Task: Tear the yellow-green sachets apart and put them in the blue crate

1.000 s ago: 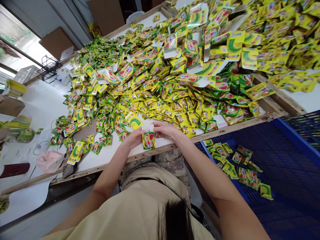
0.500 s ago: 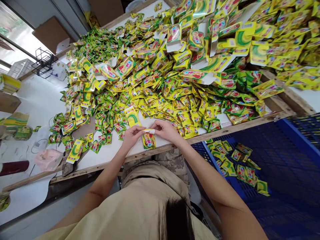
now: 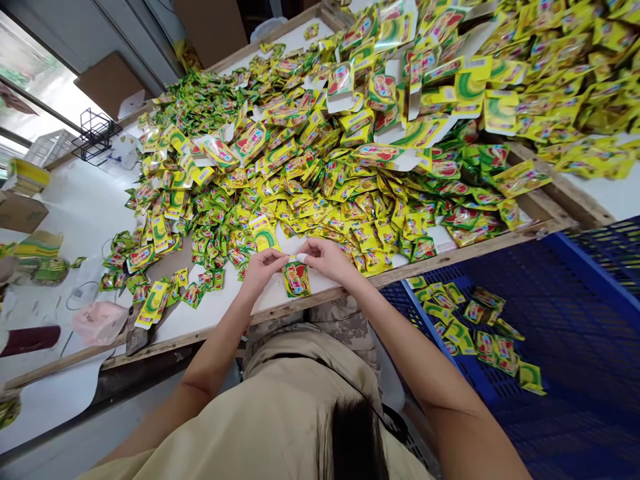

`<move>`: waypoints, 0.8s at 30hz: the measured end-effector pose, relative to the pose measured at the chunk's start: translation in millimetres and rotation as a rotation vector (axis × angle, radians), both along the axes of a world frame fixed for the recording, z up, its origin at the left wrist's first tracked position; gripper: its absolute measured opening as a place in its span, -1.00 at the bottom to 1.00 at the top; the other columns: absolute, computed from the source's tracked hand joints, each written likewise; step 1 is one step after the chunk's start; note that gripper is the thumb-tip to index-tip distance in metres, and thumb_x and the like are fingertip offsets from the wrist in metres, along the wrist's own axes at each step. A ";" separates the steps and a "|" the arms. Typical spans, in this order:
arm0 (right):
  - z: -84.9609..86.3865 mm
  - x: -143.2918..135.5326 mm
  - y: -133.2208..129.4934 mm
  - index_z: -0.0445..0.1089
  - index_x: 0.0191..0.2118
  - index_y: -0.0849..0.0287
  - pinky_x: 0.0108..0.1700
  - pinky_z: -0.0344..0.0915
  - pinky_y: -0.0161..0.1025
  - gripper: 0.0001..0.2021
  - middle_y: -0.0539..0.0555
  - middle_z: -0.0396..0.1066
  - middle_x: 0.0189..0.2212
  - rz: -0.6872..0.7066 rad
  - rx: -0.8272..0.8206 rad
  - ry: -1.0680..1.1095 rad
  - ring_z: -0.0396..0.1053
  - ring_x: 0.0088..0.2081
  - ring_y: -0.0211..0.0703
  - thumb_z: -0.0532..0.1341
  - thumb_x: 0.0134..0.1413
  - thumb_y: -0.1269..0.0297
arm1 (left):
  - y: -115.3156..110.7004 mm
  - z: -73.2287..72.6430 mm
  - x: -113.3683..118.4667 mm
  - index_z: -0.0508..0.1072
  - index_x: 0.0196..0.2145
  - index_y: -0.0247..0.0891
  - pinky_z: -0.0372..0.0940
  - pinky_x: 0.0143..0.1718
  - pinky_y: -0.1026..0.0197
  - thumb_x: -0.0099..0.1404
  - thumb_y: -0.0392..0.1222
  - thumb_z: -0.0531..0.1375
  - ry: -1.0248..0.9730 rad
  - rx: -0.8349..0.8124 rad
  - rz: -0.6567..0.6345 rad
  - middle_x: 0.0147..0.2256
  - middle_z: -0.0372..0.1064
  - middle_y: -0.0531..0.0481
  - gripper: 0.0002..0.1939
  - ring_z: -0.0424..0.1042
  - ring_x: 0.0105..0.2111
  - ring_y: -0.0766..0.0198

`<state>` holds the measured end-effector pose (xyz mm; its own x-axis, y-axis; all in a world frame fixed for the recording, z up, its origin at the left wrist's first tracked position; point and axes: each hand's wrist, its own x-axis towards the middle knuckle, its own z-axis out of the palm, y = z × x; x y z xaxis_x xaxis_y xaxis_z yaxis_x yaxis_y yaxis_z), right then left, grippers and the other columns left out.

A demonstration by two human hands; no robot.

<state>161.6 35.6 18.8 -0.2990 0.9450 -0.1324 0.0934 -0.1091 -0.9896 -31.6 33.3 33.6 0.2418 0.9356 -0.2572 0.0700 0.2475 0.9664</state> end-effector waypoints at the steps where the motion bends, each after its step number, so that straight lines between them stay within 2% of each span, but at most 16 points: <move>1: 0.2 1.2 -0.2 0.35 -0.45 0.17 -0.40 0.29 -0.26 -0.76 -0.02 0.37 -0.54 0.008 -0.001 0.005 0.32 -0.48 -0.23 0.29 -0.10 0.09 | 0.3 -0.2 -2.4 0.52 -0.42 -0.31 0.33 -0.39 0.27 0.04 -0.04 0.33 -0.003 -0.001 -0.011 -0.46 0.47 0.01 -0.75 0.38 -0.49 0.37; 6: -2.4 3.9 -7.4 0.40 -0.36 0.18 -0.28 0.33 -0.22 -0.73 0.02 0.45 -0.42 0.069 0.015 0.074 0.38 -0.38 -0.21 0.34 -0.14 0.11 | -3.8 -3.9 -11.9 0.55 -0.36 -0.27 0.38 -0.23 0.20 -0.03 -0.10 0.38 -0.051 0.067 -0.046 -0.35 0.52 -0.03 -0.74 0.47 -0.35 0.28; 9: -3.9 2.0 -12.8 0.40 -0.31 0.18 -0.27 0.34 -0.22 -0.72 0.02 0.45 -0.39 0.048 0.023 0.088 0.39 -0.37 -0.20 0.34 -0.14 0.12 | -7.9 -7.8 -12.6 0.53 -0.33 -0.26 0.39 -0.19 0.17 -0.01 -0.14 0.38 -0.086 0.112 -0.028 -0.31 0.52 -0.05 -0.74 0.49 -0.31 0.26; 13: -3.6 -2.1 -16.1 0.41 -0.30 0.18 -0.32 0.30 -0.24 -0.76 0.03 0.43 -0.41 0.017 0.063 0.050 0.35 -0.40 -0.21 0.29 -0.07 0.13 | -9.8 -13.6 -13.3 0.52 -0.43 -0.27 0.39 -0.18 0.14 0.03 -0.14 0.37 -0.060 0.241 -0.009 -0.31 0.52 -0.08 -0.83 0.50 -0.27 0.24; 16: -1.8 -4.2 -16.6 0.42 -0.30 0.18 -0.32 0.29 -0.25 -0.81 0.04 0.43 -0.39 0.037 0.103 0.032 0.35 -0.37 -0.20 0.24 -0.02 0.19 | -10.1 -16.7 -16.7 0.51 -0.45 -0.27 0.40 -0.19 0.12 0.06 -0.16 0.35 -0.022 0.315 -0.054 -0.29 0.53 -0.11 -0.85 0.50 -0.25 0.22; 19: -1.1 -4.9 -17.6 0.42 -0.29 0.18 -0.30 0.28 -0.25 -0.85 0.05 0.45 -0.36 0.075 0.115 0.024 0.36 -0.34 -0.19 0.20 0.00 0.27 | -12.0 -18.8 -20.1 0.49 -0.45 -0.28 0.41 -0.20 0.11 0.05 -0.16 0.35 -0.014 0.343 -0.087 -0.27 0.53 -0.12 -0.84 0.51 -0.25 0.21; 24: -6.1 -12.1 -18.6 0.40 -0.31 0.18 -0.31 0.27 -0.28 -0.88 0.05 0.46 -0.33 0.054 0.144 0.004 0.35 -0.33 -0.21 0.18 -0.02 0.33 | -16.2 -20.3 -18.4 0.45 -0.47 -0.29 0.42 -0.26 0.16 0.12 -0.16 0.31 0.061 0.377 -0.057 -0.27 0.51 -0.12 -0.85 0.50 -0.26 0.23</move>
